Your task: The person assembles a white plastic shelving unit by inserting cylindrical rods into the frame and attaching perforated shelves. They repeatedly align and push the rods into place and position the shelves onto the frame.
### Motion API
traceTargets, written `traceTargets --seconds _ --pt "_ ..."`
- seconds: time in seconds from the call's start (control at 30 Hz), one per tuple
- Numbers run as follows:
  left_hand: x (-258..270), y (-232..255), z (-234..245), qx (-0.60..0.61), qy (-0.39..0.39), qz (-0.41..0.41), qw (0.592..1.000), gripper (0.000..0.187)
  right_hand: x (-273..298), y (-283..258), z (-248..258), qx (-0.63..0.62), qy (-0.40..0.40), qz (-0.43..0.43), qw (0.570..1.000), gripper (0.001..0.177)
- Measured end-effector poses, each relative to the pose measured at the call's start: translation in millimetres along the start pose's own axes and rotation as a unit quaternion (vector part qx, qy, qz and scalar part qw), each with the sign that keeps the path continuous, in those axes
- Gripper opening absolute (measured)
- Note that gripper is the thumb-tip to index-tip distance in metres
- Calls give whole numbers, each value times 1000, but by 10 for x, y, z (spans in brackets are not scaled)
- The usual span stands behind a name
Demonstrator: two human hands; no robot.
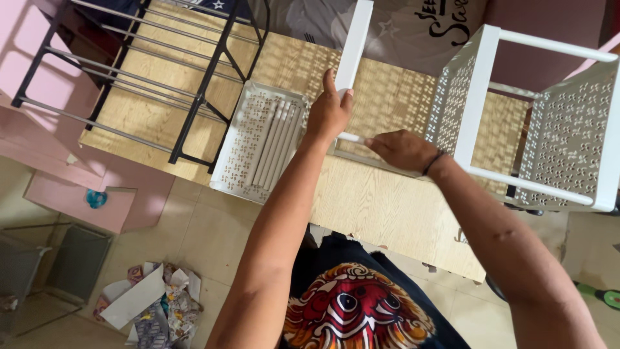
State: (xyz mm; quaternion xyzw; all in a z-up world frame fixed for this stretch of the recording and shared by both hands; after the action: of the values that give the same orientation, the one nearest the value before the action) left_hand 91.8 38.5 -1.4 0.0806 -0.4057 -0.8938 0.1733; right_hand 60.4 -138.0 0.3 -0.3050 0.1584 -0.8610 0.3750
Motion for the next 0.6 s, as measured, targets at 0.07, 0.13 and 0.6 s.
traceTargets --seconds 0.07,0.13,0.6 --pt "-13 -52 -30 12 -17 22 1000 73 -20 69 -8 -73 -77 -48 993 65" --pt "-25 -78 -50 16 -24 34 999 73 32 91 -7 -124 -126 -86 981 67" --pt "-39 -115 -117 3 -12 18 1000 64 133 -778 135 215 307 143 916 26"
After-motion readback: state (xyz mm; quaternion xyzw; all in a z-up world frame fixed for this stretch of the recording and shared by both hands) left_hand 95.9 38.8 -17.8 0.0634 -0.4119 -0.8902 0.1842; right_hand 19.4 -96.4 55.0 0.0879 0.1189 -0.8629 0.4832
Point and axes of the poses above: each hand's wrist, its own x-axis away from the middle knuckle, its own z-axis out of the back of the hand, y = z × x, the point moved 9 cm from there along -x, towards the middle knuckle, and after that the axes turned 7 degrees about z, right-handed, at the moved point
